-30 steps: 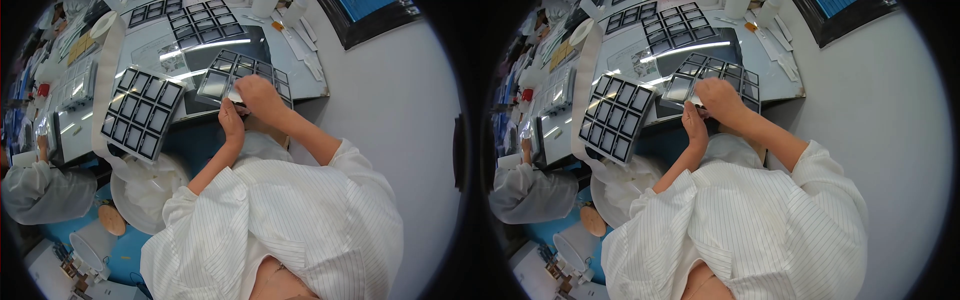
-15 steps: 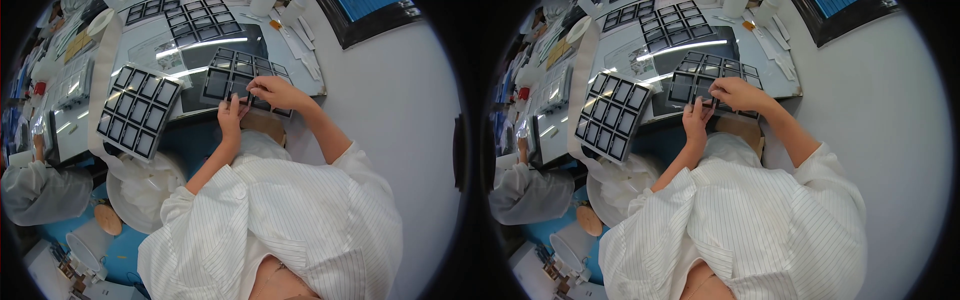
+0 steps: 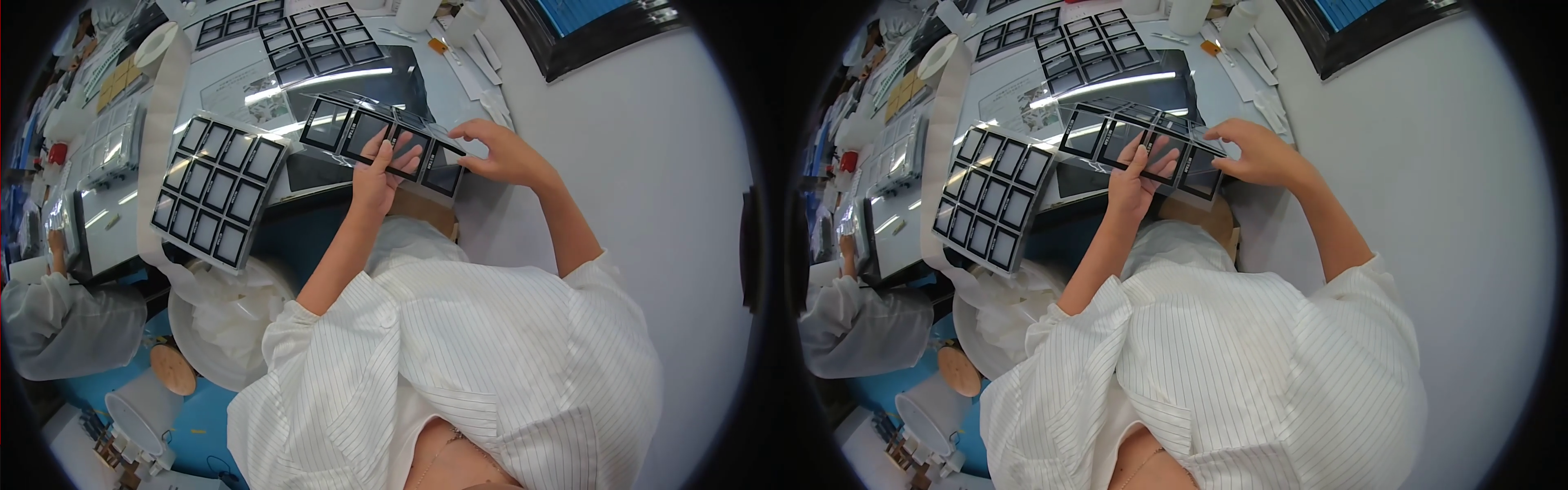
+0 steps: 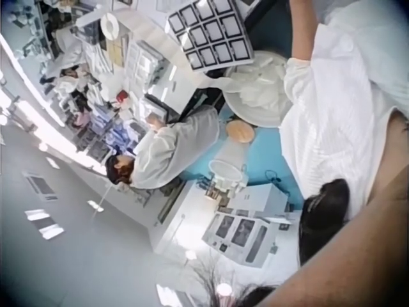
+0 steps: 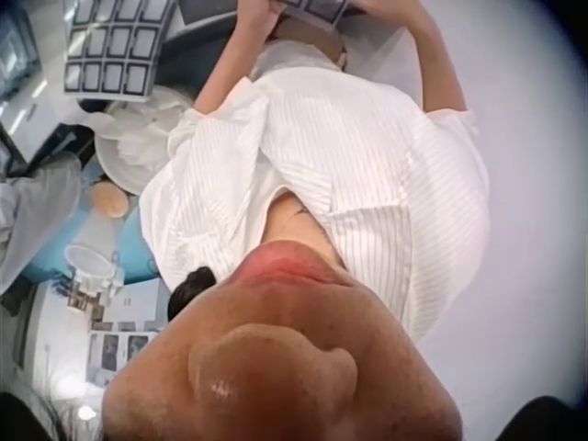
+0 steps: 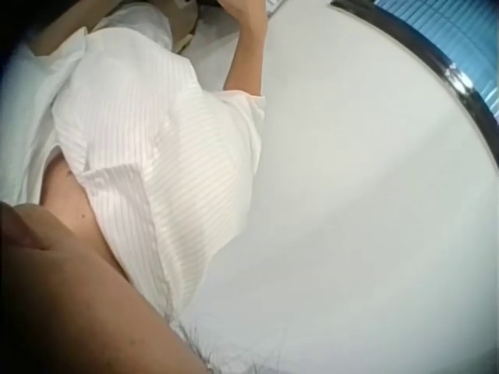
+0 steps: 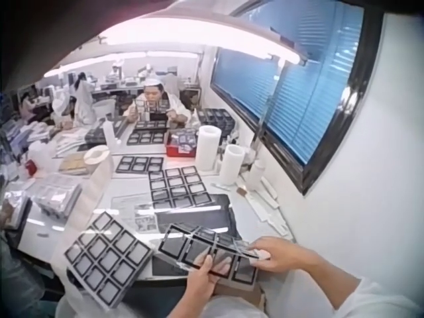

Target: Sort small components into grid-shaped trays on an assembly line.

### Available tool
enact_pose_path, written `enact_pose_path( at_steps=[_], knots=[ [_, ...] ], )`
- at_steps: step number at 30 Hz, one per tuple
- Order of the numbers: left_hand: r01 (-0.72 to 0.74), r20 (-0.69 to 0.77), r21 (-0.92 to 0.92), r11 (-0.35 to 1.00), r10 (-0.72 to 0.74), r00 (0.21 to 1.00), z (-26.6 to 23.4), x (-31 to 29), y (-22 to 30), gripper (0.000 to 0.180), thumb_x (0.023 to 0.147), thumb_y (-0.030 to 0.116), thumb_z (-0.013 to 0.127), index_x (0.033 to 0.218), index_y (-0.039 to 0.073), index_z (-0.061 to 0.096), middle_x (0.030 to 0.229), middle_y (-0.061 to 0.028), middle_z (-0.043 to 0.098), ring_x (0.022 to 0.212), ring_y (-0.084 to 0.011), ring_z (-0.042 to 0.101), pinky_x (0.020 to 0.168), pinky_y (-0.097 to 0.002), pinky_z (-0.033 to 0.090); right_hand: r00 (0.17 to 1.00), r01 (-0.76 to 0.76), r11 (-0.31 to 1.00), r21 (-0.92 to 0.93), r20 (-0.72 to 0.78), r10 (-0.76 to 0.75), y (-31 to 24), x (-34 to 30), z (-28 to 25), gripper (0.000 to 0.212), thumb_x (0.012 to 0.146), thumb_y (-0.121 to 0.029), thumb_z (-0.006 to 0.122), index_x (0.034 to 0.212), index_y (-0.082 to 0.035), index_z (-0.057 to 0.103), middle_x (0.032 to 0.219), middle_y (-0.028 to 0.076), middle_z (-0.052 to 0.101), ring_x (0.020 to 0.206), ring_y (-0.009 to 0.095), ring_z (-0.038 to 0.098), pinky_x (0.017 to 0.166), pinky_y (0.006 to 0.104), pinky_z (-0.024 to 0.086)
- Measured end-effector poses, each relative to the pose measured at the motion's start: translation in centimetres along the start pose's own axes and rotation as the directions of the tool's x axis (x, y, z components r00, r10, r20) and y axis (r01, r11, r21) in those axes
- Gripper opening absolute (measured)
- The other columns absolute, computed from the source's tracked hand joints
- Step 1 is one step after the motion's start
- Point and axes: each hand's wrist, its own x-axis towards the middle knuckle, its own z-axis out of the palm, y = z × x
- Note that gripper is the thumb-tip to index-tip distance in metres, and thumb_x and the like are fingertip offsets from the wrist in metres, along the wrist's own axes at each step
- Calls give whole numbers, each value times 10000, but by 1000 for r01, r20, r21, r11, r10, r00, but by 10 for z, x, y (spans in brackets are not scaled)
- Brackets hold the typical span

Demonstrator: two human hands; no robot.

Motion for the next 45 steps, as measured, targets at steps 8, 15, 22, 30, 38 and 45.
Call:
enact_pose_path(
  at_steps=[8,15,22,30,38,45],
  knots=[
    [3,-27,8,1000,-3,1000,2,-2,5,345,974,153,504,1290,26,448,1220,-179,572,1046,-332,628,828,-359,577,980,73,993,96,-191,-53,27,-13,33,352,854,-170,659,1172,-36,589,1158,107,615,1057,259,575,905,331,452],
    [41,-30,141,989,-38,999,-9,-7,4,356,980,137,484,1312,24,421,1239,-187,566,1011,-291,650,786,-328,583,947,66,996,61,-319,-43,45,1,70,216,909,-217,587,999,-25,629,901,155,643,814,330,617,719,361,494],
    [60,-43,202,977,-52,998,-19,-20,1,391,988,146,465,1349,19,383,1237,-186,575,966,-246,667,761,-306,577,973,18,999,-44,-229,-27,48,4,66,214,939,-180,545,987,7,638,895,170,642,803,342,608,696,350,483],
    [105,-111,193,975,-85,990,-23,-23,1,382,983,151,475,1334,20,398,1225,-183,586,961,-254,668,743,-309,577,981,61,976,209,-195,-19,30,17,61,191,862,-124,650,1044,-66,667,722,52,580,654,126,506,622,276,429],
    [118,-147,201,972,-89,985,-31,-26,-1,367,985,144,469,1314,-1,395,1245,-210,568,947,-274,672,752,-317,587,960,116,990,81,-264,-91,44,32,70,197,786,-128,719,981,-100,719,661,58,542,601,179,515,555,302,405],
    [135,-142,231,964,-104,984,-37,-28,1,353,981,165,490,1297,20,429,1216,-203,591,934,-269,677,742,-307,584,952,215,969,-120,-195,-236,42,30,83,176,809,-167,684,981,-167,718,661,59,549,579,232,556,533,337,438]
  ],
)
